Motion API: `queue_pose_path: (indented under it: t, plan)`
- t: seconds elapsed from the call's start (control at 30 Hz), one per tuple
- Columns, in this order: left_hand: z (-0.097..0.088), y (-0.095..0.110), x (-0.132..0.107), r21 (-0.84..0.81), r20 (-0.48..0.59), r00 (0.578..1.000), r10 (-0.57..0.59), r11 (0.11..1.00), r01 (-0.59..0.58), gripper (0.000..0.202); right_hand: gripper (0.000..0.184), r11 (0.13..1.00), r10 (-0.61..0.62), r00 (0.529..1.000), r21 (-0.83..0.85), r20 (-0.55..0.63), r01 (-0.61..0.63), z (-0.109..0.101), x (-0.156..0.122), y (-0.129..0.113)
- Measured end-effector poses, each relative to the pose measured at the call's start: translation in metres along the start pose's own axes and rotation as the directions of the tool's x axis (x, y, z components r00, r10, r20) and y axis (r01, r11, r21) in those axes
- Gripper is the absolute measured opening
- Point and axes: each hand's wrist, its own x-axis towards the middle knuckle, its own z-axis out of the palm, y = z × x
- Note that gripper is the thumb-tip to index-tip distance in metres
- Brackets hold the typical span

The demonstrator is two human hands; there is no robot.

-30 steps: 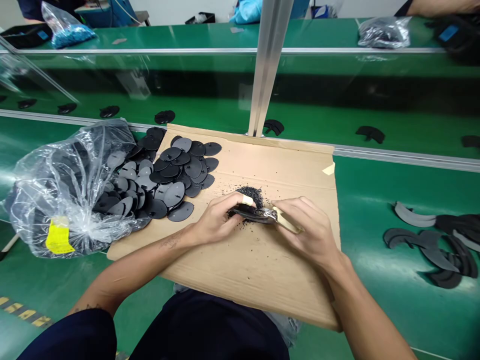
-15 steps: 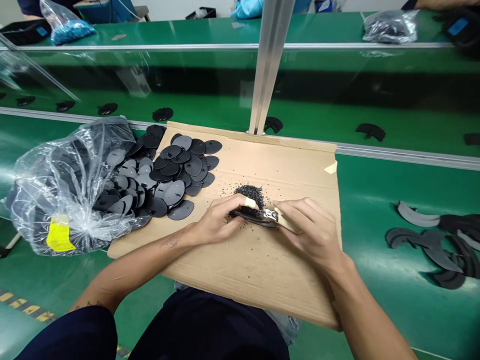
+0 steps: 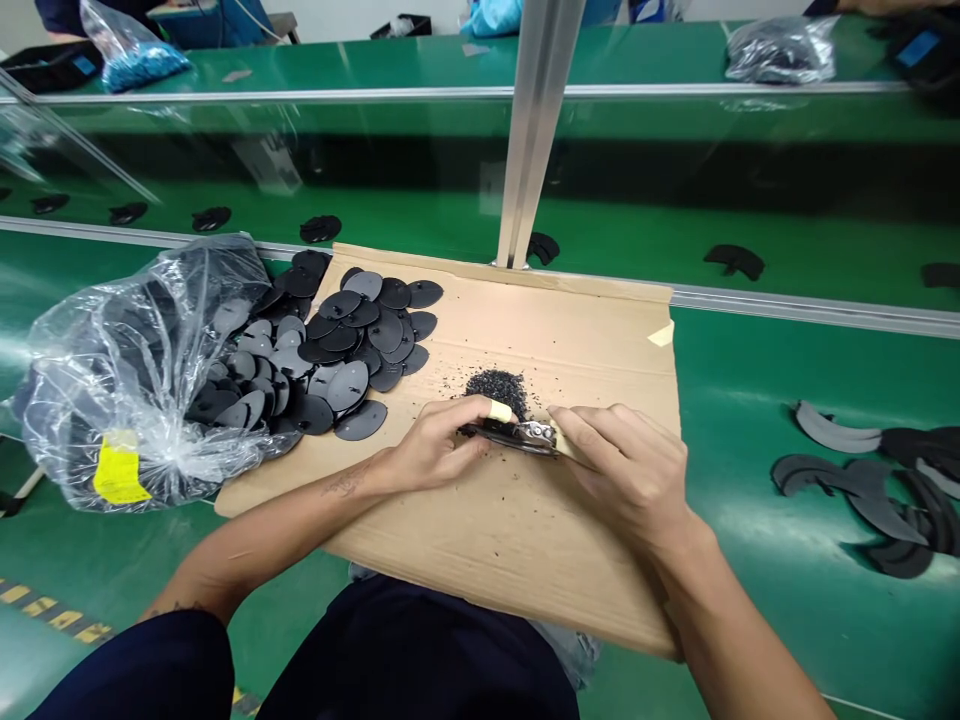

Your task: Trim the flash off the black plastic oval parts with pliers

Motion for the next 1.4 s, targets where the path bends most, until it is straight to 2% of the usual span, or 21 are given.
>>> queue_pose_path:
  t: [0.1, 0.27, 0.33, 0.47, 0.57, 0.67, 0.73, 0.83, 0.93, 1.0, 1.1, 1.2, 1.23, 1.33, 1.4]
  plan:
    - [-0.001, 0.000, 0.000, 0.001, 0.009, 1.000, 0.000, 1.000, 0.000, 0.023, 0.018, 1.000, 0.004, 1.000, -0.010, 0.007, -0.004, -0.002, 0.000, -0.002]
    - [-0.005, 0.001, 0.003, 0.018, 0.000, 0.998, 0.055, 0.998, -0.055, 0.022, 0.011, 0.979, 0.081, 0.995, 0.182, 0.051, -0.089, -0.002, -0.002, -0.002]
    - [-0.006, 0.001, 0.004, 0.042, -0.006, 0.997, 0.079, 0.996, -0.079, 0.023, 0.011, 0.970, 0.114, 0.992, 0.207, 0.062, -0.124, 0.000, -0.004, 0.000]
    - [-0.006, -0.001, 0.004, 0.095, 0.039, 0.992, 0.117, 0.988, -0.120, 0.029, 0.014, 0.993, 0.079, 0.989, 0.077, 0.126, -0.089, 0.005, -0.005, 0.003]
    - [-0.007, -0.003, 0.003, 0.204, 0.098, 0.988, 0.121, 0.969, -0.139, 0.031, 0.018, 0.997, 0.057, 0.983, 0.047, 0.173, -0.066, 0.009, -0.005, 0.006]
    - [-0.008, -0.006, 0.003, 0.290, 0.084, 0.987, 0.136, 0.945, -0.155, 0.031, 0.026, 0.990, 0.134, 0.960, 0.014, 0.244, -0.142, 0.012, -0.006, 0.013]
    - [-0.010, -0.007, 0.005, 0.312, 0.043, 0.987, 0.153, 0.937, -0.159, 0.030, 0.035, 0.977, 0.214, 0.934, -0.069, 0.286, -0.202, 0.014, -0.008, 0.019]
    - [-0.011, -0.006, 0.009, 0.333, 0.007, 0.985, 0.173, 0.928, -0.166, 0.026, 0.039, 0.943, 0.319, 0.887, -0.209, 0.334, -0.261, 0.016, -0.014, 0.030]
    - [-0.011, -0.006, 0.011, 0.326, -0.012, 0.986, 0.169, 0.932, -0.156, 0.022, 0.042, 0.935, 0.339, 0.873, -0.228, 0.349, -0.272, 0.018, -0.017, 0.035]
    - [-0.010, -0.006, 0.011, 0.307, -0.031, 0.989, 0.147, 0.943, -0.131, 0.019, 0.046, 0.955, 0.293, 0.896, -0.147, 0.332, -0.258, 0.019, -0.016, 0.034]
    - [-0.005, -0.008, 0.009, 0.258, -0.050, 0.992, 0.116, 0.961, -0.099, 0.013, 0.045, 0.976, 0.188, 0.951, 0.062, 0.246, -0.209, 0.019, -0.009, 0.021]
    - [-0.002, -0.006, 0.008, 0.199, -0.049, 0.991, 0.124, 0.974, -0.112, 0.012, 0.021, 0.972, 0.070, 0.990, 0.216, 0.120, -0.095, 0.020, -0.004, 0.004]
    - [-0.002, -0.005, 0.009, 0.183, -0.038, 0.991, 0.129, 0.976, -0.120, 0.016, 0.015, 0.972, 0.042, 0.996, 0.226, 0.081, -0.060, 0.020, -0.003, -0.001]
    - [-0.008, 0.003, 0.017, 0.163, 0.026, 0.993, 0.116, 0.980, -0.118, 0.036, 0.017, 0.991, 0.008, 1.000, 0.137, -0.028, -0.004, 0.018, -0.001, -0.007]
    - [-0.015, 0.009, 0.028, 0.177, 0.112, 0.993, 0.046, 0.982, -0.065, 0.037, 0.017, 0.998, -0.012, 0.997, 0.053, -0.082, 0.016, 0.016, -0.001, -0.007]
